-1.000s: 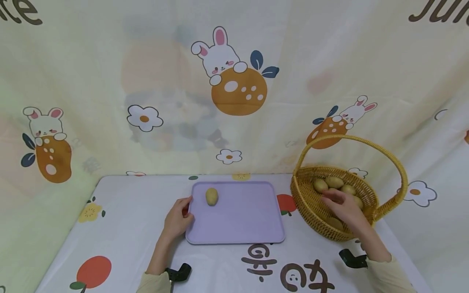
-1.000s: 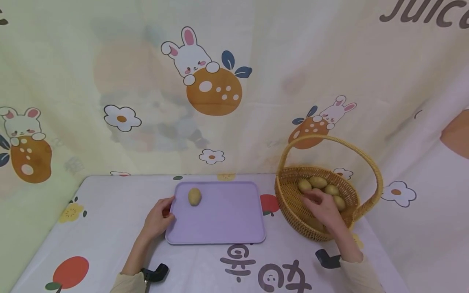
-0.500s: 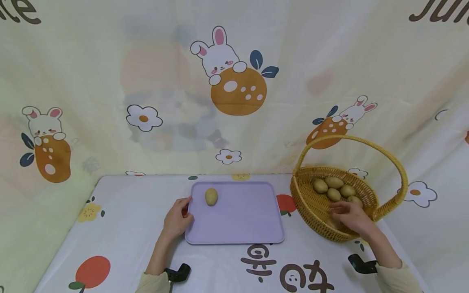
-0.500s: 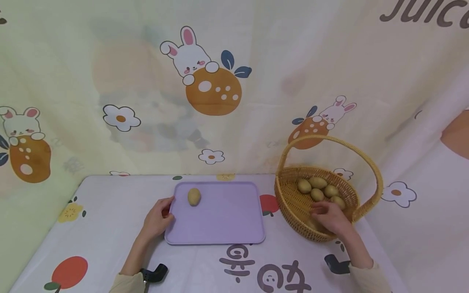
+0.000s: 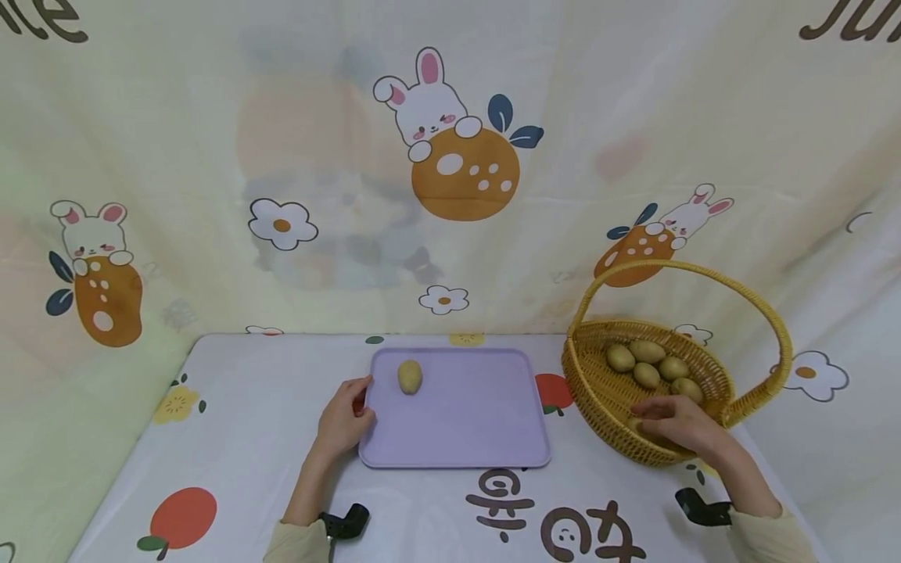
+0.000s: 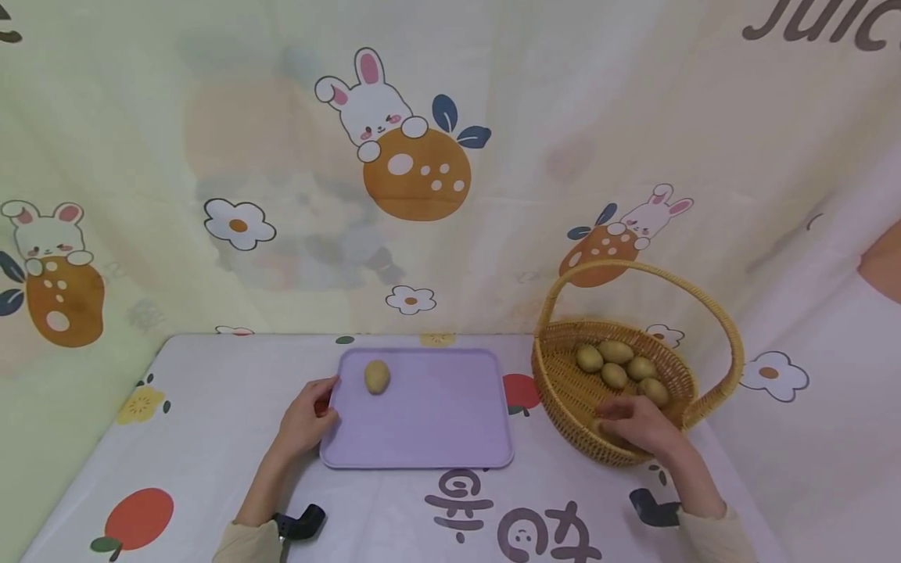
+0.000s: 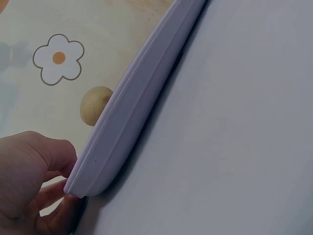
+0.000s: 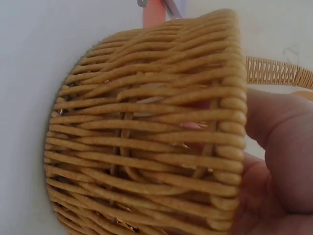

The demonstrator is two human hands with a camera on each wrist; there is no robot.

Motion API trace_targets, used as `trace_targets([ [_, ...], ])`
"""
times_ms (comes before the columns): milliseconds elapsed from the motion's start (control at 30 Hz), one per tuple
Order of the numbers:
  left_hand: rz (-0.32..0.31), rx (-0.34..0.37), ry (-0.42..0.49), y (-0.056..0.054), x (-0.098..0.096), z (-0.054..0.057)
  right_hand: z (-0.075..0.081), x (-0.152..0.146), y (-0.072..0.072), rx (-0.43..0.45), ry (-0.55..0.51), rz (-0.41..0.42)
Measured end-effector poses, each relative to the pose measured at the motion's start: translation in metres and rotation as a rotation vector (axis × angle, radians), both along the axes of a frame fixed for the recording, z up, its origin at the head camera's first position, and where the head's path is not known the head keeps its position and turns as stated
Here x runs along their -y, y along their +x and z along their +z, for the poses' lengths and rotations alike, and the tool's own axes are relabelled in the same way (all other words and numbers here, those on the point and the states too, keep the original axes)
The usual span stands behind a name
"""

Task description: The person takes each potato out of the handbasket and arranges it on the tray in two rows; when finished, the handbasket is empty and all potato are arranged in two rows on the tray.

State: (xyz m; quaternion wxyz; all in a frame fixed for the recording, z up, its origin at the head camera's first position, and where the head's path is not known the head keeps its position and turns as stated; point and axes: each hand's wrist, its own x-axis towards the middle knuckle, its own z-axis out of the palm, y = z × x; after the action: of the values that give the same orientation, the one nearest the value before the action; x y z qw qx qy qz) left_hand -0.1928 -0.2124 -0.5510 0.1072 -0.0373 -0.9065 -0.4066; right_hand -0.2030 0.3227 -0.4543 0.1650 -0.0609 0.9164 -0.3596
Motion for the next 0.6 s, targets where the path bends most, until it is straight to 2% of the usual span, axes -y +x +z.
trace_targets([
  [133, 0.002, 0.002, 0.003, 0.001, -0.001, 0.000, 0.000, -0.001, 0.000, 0.013, -0.007, 0.026],
  [367, 0.005, 0.009, -0.004, 0.002, -0.002, 0.000, 0.002, 0.004, -0.001, -0.012, 0.031, 0.069],
  [500, 0.010, -0.003, -0.002, 0.001, -0.001, 0.001, 0.002, 0.008, -0.003, -0.014, 0.023, 0.033],
  [600, 0.009, -0.004, -0.004, 0.000, -0.001, 0.000, 0.002, 0.010, -0.006, 0.002, -0.017, -0.036],
])
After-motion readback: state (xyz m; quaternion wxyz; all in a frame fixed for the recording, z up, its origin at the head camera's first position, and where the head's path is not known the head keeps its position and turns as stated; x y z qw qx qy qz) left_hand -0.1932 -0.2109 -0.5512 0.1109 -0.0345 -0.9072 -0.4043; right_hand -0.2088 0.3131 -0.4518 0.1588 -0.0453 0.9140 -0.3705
